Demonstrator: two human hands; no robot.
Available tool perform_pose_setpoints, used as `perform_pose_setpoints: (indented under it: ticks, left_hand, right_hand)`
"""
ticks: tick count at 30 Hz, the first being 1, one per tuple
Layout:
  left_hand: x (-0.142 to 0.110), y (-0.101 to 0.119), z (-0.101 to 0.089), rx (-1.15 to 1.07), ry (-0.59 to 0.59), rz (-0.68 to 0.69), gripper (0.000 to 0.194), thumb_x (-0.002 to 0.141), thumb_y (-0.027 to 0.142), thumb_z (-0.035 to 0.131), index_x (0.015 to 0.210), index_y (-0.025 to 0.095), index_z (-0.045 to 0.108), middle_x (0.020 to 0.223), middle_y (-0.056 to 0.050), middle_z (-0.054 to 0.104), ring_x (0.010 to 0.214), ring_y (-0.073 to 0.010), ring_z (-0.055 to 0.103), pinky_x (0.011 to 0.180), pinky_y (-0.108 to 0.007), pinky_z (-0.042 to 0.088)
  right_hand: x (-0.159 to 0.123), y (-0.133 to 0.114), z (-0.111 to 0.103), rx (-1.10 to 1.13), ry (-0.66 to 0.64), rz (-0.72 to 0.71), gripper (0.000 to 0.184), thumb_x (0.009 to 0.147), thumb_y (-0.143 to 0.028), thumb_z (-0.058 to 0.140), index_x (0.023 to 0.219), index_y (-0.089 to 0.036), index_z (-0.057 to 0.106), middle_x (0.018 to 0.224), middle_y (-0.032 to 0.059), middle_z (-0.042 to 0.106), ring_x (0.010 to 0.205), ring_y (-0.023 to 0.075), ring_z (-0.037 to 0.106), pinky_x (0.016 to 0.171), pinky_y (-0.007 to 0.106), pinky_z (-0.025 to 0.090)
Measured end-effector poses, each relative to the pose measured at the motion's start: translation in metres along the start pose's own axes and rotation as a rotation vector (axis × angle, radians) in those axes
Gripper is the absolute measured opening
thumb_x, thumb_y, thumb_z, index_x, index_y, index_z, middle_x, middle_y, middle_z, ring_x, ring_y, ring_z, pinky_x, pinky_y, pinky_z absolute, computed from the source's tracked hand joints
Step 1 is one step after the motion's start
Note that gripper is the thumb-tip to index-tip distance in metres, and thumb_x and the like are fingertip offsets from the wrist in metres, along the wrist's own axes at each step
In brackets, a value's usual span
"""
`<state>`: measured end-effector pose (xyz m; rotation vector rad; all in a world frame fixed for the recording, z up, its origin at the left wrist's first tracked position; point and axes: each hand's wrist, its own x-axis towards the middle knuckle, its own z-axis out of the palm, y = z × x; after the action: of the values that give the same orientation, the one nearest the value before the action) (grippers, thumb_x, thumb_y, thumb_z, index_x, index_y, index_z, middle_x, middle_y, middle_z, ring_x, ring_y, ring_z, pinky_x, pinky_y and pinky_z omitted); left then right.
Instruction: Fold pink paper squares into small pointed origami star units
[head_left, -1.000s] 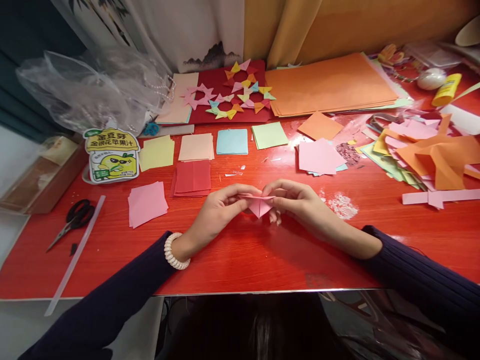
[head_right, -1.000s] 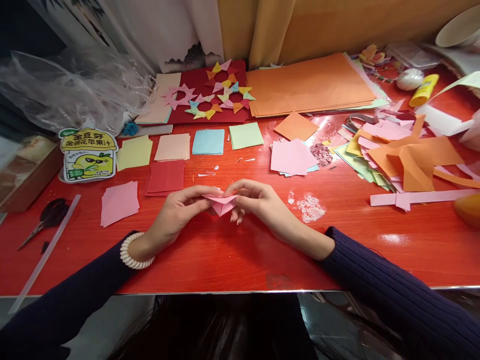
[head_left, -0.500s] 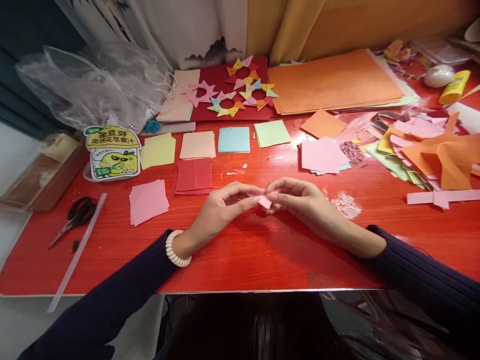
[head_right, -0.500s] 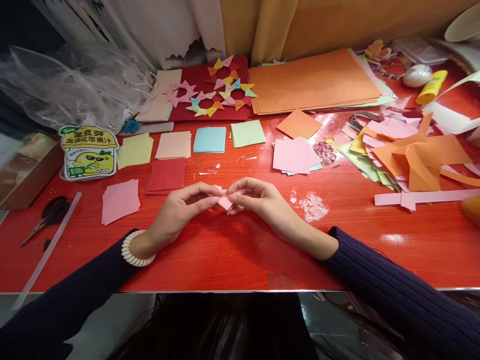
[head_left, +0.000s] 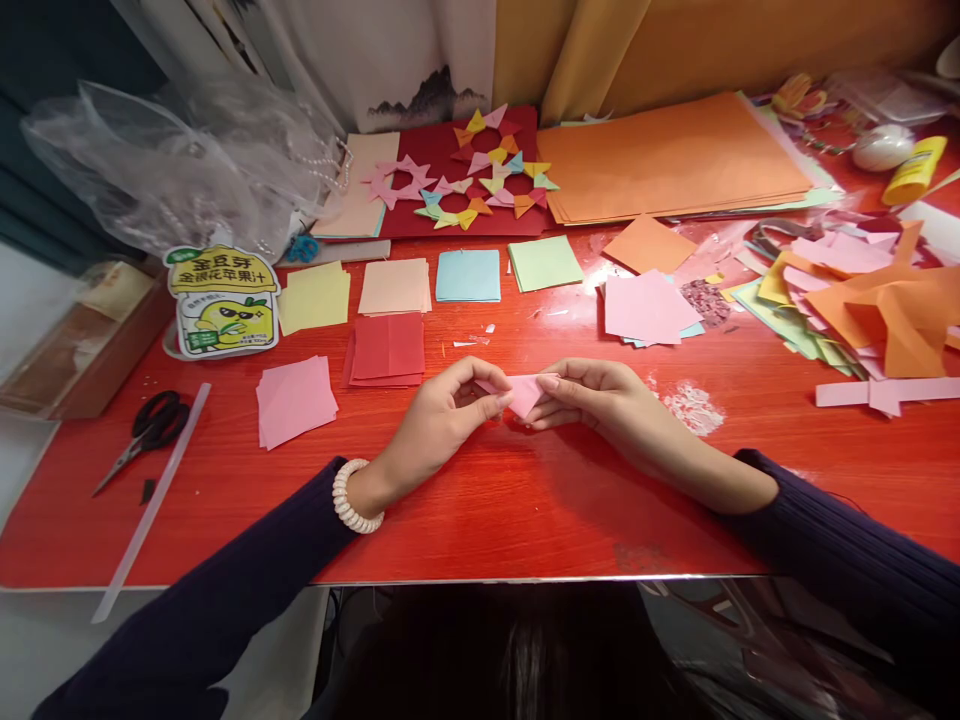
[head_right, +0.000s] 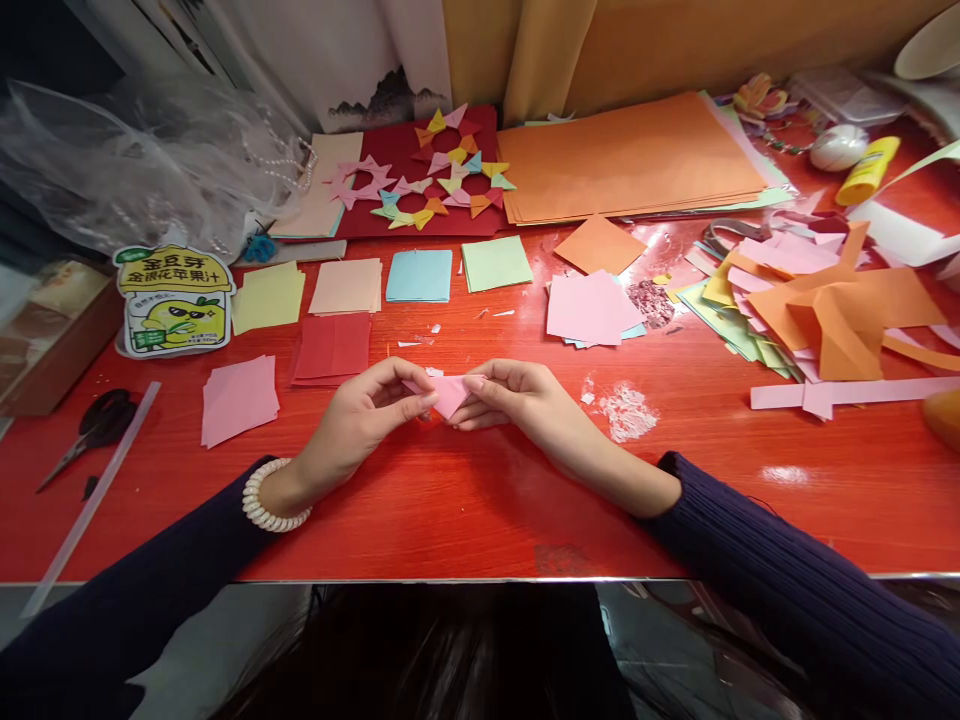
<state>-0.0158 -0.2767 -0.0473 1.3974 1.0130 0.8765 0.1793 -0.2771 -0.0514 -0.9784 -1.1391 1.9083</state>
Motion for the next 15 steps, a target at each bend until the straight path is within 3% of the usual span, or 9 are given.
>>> perform_pose_setpoints:
  ticks: [6,10,12,15]
  left_hand:
    - [0.0008,-0.0005,-0.001,0.029,0.007,0.004,0.009,0.079,0.022,0.061,0.084,0.015,0.058,0.081,0.0,0.057,0.074,-0.0085,0.055,0.069,-0.021,0.046]
    - [-0.001,0.0002,0.0,0.098,-0.021,0.033,0.014,0.083,0.026,0.058,0.09,0.015,0.057,0.088,-0.003,0.059,0.081,-0.0108,0.058,0.073,-0.023,0.048]
    - [-0.002,0.0008,0.0002,0.254,-0.027,0.136,0.015,0.084,0.028,0.056,0.092,0.016,0.056,0.093,-0.004,0.058,0.089,-0.0132,0.057,0.078,-0.026,0.049]
    - [-0.0025,0.0006,-0.0017,0.592,-0.007,0.409,0.019,0.082,0.028,0.058,0.098,0.018,0.055,0.105,-0.008,0.053,0.104,-0.0179,0.051,0.09,-0.035,0.046]
  right_hand:
    - [0.002,-0.0037,0.0031,0.144,0.061,0.01,0.023,0.086,-0.035,0.057,0.08,-0.013,0.061,0.078,0.0079,0.067,0.074,0.017,0.066,0.076,0.032,0.054]
    - [0.0011,-0.0037,0.0025,0.008,-0.007,0.017,0.022,0.083,-0.034,0.061,0.083,-0.012,0.063,0.089,0.009,0.066,0.078,0.0168,0.065,0.078,0.031,0.053]
    - [0.0,-0.0019,0.0017,-0.027,-0.018,0.034,0.022,0.083,-0.034,0.061,0.085,-0.012,0.062,0.09,0.0093,0.066,0.08,0.0169,0.065,0.08,0.031,0.053]
    - [-0.0006,0.0002,0.0015,-0.027,0.009,0.029,0.023,0.083,-0.035,0.061,0.085,-0.012,0.062,0.084,0.0076,0.066,0.076,0.0164,0.066,0.076,0.029,0.054]
